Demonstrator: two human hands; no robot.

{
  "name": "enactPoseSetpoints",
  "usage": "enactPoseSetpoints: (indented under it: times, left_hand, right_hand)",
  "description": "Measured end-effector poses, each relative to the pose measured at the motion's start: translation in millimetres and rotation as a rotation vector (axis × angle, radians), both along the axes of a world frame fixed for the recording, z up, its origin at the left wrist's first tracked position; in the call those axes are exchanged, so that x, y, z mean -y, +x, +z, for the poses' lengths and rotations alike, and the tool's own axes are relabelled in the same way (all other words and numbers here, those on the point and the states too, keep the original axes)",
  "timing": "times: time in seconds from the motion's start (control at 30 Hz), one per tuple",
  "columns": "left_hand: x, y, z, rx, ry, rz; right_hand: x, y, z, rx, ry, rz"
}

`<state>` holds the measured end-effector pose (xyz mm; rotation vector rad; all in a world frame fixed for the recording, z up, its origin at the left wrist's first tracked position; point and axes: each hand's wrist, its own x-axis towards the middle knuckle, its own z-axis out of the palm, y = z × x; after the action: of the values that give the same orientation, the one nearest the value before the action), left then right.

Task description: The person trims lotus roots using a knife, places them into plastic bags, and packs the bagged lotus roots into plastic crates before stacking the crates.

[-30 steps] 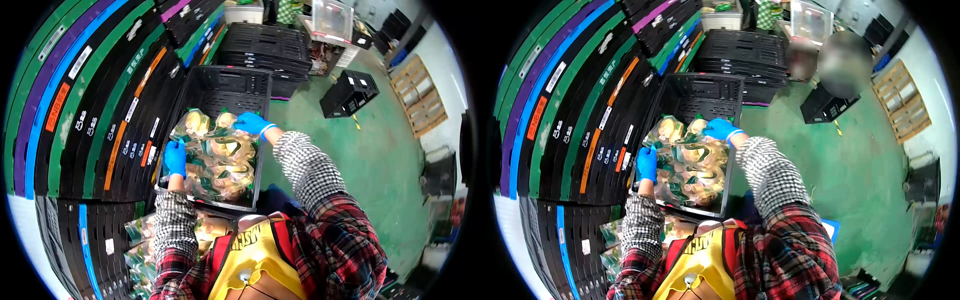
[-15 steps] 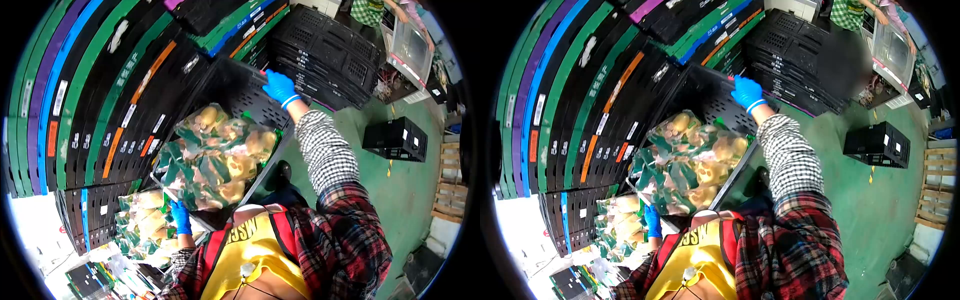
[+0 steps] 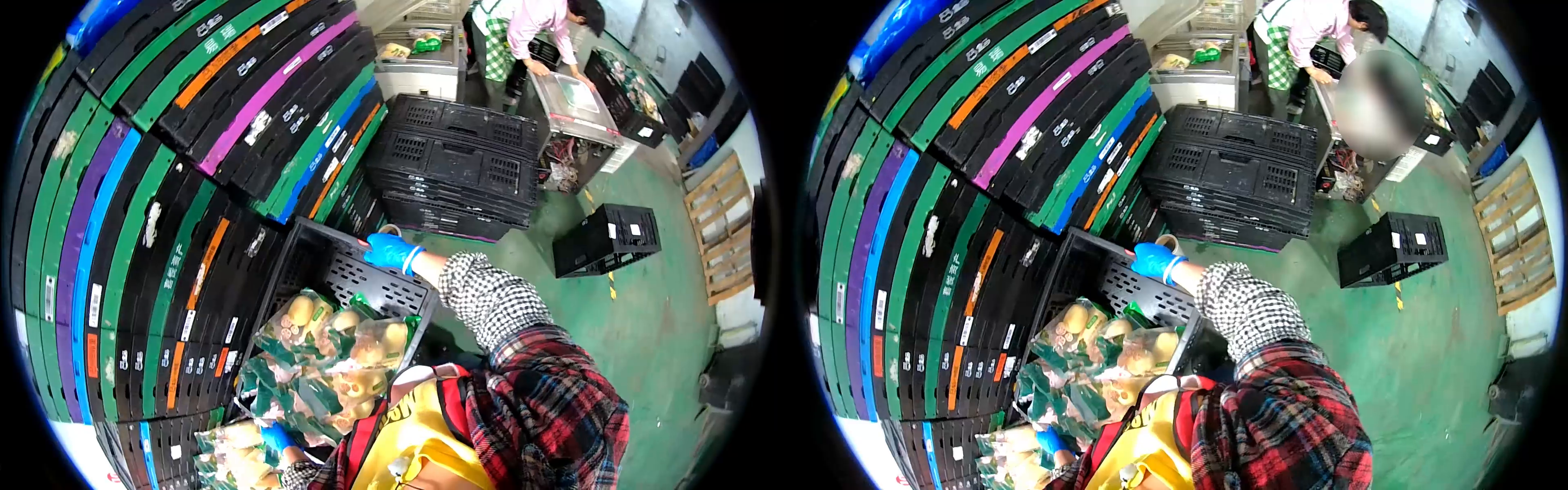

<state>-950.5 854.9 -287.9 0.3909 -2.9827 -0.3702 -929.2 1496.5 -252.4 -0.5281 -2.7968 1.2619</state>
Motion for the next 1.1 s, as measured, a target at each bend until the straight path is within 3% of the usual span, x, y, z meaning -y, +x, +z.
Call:
enactPoseSetpoints:
  times: [0.1, 0.17, 0.2, 0.3, 0.4, 0.43, 0.47, 0.63, 0.67, 0.7, 0.73, 0.8, 0.87, 0.9, 0.93, 0.97, 1.03, 1.07, 1.1]
  left_hand:
    - [10.6, -5.0, -4.1, -0.025, 0.194, -0.061]
    - [-63.1, 18.3, 55.6, -0.198, 0.251, -0.098]
    - [-65.1, 13.7, 54.1, -0.227, 0.287, -0.045]
    - [-70.2, 8.0, 50.2, -0.1, 0.091, -0.056]
    - [-150.3, 9.5, 76.7, -0.195, 0.069, -0.128]
    - [-167.2, -2.2, 74.2, -0.069, 0.074, -0.092]
    - [-185.8, -8.6, 65.7, -0.211, 0.063, -0.181]
    - [-369.9, -17.7, 105.3, -0.145, 0.152, -0.318]
    - [-403.3, -27.3, 99.8, -0.239, 0.192, -0.408]
    - [-426.3, -57.0, 76.6, -0.259, 0.06, -0.486]
    - [-442.1, -79.4, 60.8, -0.279, -0.081, -0.559]
    - [-561.9, -52.3, 121.1, -0.052, 0.001, -0.613]
    - [-615.0, -90.9, 90.1, -0.164, -0.006, -0.786]
    - [-648.5, -104.5, 89.5, -0.135, -0.16, -0.95]
    - [-673.2, -140.9, 53.0, -0.106, -0.035, -0.931]
    - [-717.9, -134.2, 71.3, -0.079, 0.004, -1.047]
    - [-787.0, -144.1, 62.7, -0.479, -0.16, -1.242]
    - [-818.5, -158.4, 60.9, -0.127, 0.142, -1.184]
    - [-852.7, -164.9, 67.3, -0.233, 0.01, -1.161]
  right_hand:
    - [-2.0, 32.7, -3.4, -0.108, 0.014, -0.04]
    - [-10.2, 42.3, 8.2, -0.064, -0.013, -0.07]
    - [-18.4, 52.8, 15.5, -0.042, -0.033, -0.089]
    - [-62.3, 88.8, 41.2, -0.125, -0.049, -0.124]
    - [-117.3, 114.6, 47.1, -0.228, -0.026, -0.188]
    - [-140.3, 125.9, 54.0, -0.209, -0.018, -0.21]
    - [-161.1, 138.3, 58.5, -0.194, -0.015, -0.238]
    - [-276.1, 219.6, 75.9, -0.14, 0.04, -0.444]
    - [-295.6, 237.4, 72.9, -0.154, 0.029, -0.511]
    - [-316.5, 255.1, 68.7, -0.23, 0.046, -0.539]
    - [-340.2, 273.3, 71.6, -0.097, 0.021, -0.567]
    - [-379.2, 314.2, 65.2, -0.069, -0.026, -0.668]
    - [-403.5, 344.6, 39.8, -0.192, 0.068, -0.781]
    - [-408.3, 357.3, 37.4, -0.178, 0.099, -0.838]
    - [-413.4, 370.1, 34.6, -0.163, 0.138, -0.897]
    - [-424.6, 382.4, 15.9, -0.144, 0.123, -0.931]
    - [-431.6, 393.9, 6.0, -0.104, -0.02, -1.045]
    - [-430.5, 395.1, 15.7, -0.074, -0.038, -1.096]
    - [-431.3, 397.3, 7.3, -0.069, -0.026, -1.137]
